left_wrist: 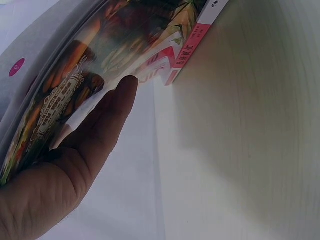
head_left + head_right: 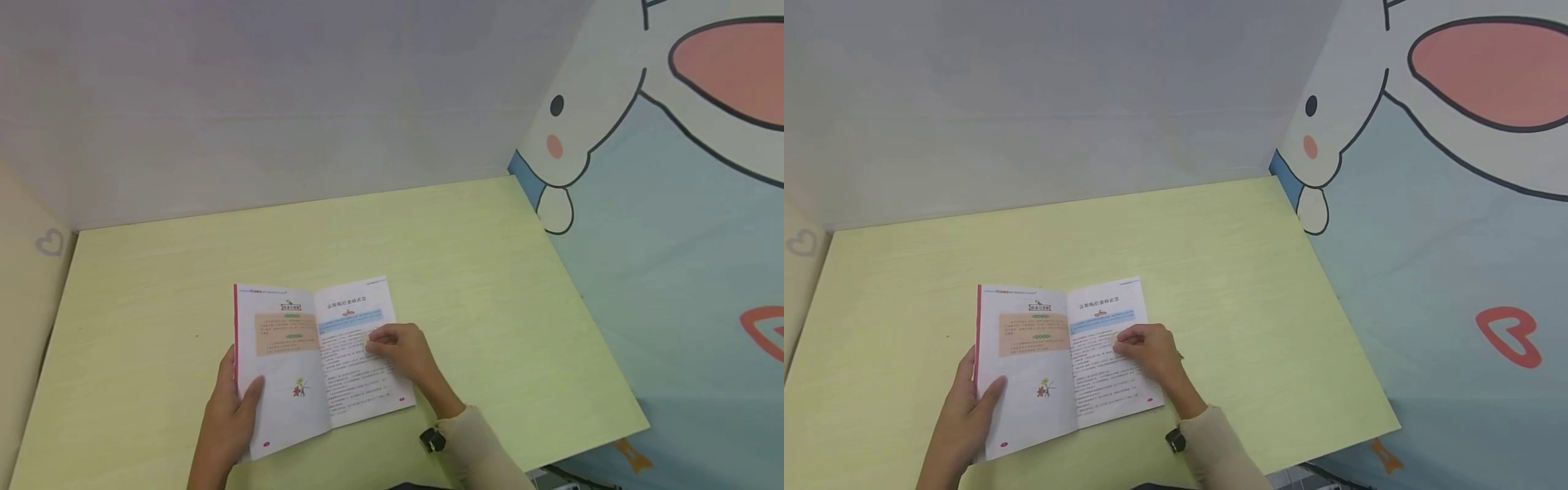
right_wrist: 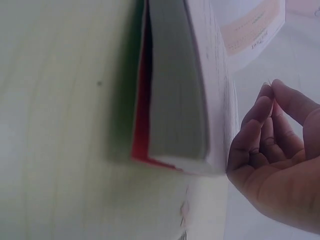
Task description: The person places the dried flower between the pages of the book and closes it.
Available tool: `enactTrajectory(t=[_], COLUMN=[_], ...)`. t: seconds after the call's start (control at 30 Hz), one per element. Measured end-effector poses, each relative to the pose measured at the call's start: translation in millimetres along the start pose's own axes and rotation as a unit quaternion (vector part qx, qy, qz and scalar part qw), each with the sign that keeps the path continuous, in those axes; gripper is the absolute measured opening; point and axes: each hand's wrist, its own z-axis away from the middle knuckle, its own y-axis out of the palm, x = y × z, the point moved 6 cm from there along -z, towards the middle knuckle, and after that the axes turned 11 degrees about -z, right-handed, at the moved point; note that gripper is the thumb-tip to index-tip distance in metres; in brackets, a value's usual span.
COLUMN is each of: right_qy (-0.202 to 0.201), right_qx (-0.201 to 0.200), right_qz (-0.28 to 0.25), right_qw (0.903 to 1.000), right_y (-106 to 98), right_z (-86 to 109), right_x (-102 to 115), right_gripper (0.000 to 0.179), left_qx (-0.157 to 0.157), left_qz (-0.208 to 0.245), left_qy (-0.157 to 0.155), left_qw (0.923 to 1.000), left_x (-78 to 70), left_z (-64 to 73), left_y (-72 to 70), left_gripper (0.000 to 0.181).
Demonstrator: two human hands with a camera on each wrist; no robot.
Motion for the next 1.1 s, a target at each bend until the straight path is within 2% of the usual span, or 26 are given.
enactTrajectory(t=[0.17,0.63,1.1], right_qy=[-0.001,0.024,-0.018], right_qx=[0.008,0.001,-0.025], right_qz=[0.015,0.091,0.163], right_qw=[0.9999,0.9956,0.9862], right_y=[12,30,36], right_z=[-5.5,-12.5,-10.8], right_x=[-2,-7,-4], right_gripper=[0.011,0.006,0.005], left_qx=[-0.006,-0.005,-0.001], left_qz=[-0.003,-0.011,-0.013], left_qy=[0.013,0.013,0.009], left_qw=[0.9999,0.9998,0.9999], left_x=[0.9,0.6,1.4], left_z=[-1.1,-1.4,-0.9], left_y=[1.1,0.3,-0.8], left_gripper=[0.076,0.076,0.076])
